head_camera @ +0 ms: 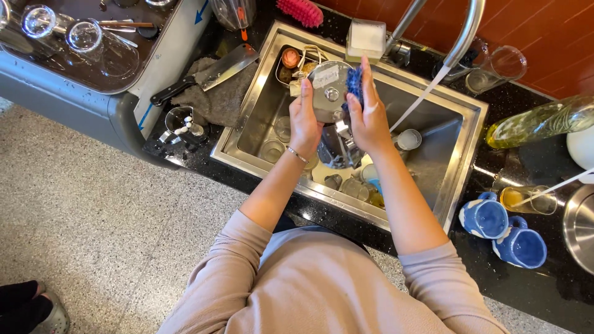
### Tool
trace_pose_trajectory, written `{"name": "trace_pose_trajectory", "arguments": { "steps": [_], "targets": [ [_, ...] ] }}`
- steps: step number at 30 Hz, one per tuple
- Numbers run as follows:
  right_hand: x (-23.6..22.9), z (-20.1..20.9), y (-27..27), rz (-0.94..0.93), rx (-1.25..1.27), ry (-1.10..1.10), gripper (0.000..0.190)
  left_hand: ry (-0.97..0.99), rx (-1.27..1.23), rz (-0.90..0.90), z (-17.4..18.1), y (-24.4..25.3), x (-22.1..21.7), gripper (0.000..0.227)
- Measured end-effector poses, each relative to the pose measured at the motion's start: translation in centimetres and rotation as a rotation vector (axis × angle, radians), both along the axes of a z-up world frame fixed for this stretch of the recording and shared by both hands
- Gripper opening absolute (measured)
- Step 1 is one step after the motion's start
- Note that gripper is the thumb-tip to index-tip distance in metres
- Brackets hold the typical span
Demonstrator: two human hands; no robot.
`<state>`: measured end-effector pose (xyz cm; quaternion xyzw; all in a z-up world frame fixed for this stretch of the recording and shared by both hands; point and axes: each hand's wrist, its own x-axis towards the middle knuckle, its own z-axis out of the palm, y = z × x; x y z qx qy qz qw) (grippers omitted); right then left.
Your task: Washing and rinsing milk frothing pitchers and lids in a sink.
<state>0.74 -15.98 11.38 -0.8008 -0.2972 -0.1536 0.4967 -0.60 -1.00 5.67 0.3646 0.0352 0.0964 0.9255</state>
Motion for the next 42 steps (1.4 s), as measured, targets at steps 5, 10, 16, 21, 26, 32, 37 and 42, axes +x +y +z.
{"name": "trace_pose_trajectory", "arguments": {
  "steps": [5,10,16,21,26,32,37,42],
  "targets": [
    [-1.5,1.5,-0.7,-0.121,0.098,0.281,0.064,0.086,-0.186,0.032,2.5,-0.9,-0.2,0.056],
    [-2.1,1.6,0.8,-0.22,0.021,-0.199,0.028,0.085,-0.225,0.066,-2.4,-3.3,0.7,0.057],
    [-2.1,-0.4,-0.6,-0.085,-0.194,-0.133,0.023,0.178,-0.158,0.2,0.3,-3.4,0.1,0.056],
    [-2.0,0.0,-1.0,-0.099,-0.287,-0.181,0.022,0.142,-0.276,0.106,-3.9,-4.4,1.0,0.056],
    [0.6,-1.9,-5.2,-0.16,-0.224,-0.045,0.022,0.17,-0.272,0.127,0.0,-3.5,0.8,0.06],
    [-1.1,-6.2,-6.8,-0.207,0.111,0.202,0.026,0.01,-0.161,0.137,2.0,-2.4,3.4,0.055],
    [-2.9,-9.3,-6.5,-0.263,0.159,0.173,0.031,-0.108,-0.099,0.148,2.3,-0.2,5.7,0.052],
    [-4.0,-5.3,-5.4,-0.2,0.031,0.086,0.034,-0.176,-0.027,0.119,4.4,0.3,5.6,0.052]
  ]
}}
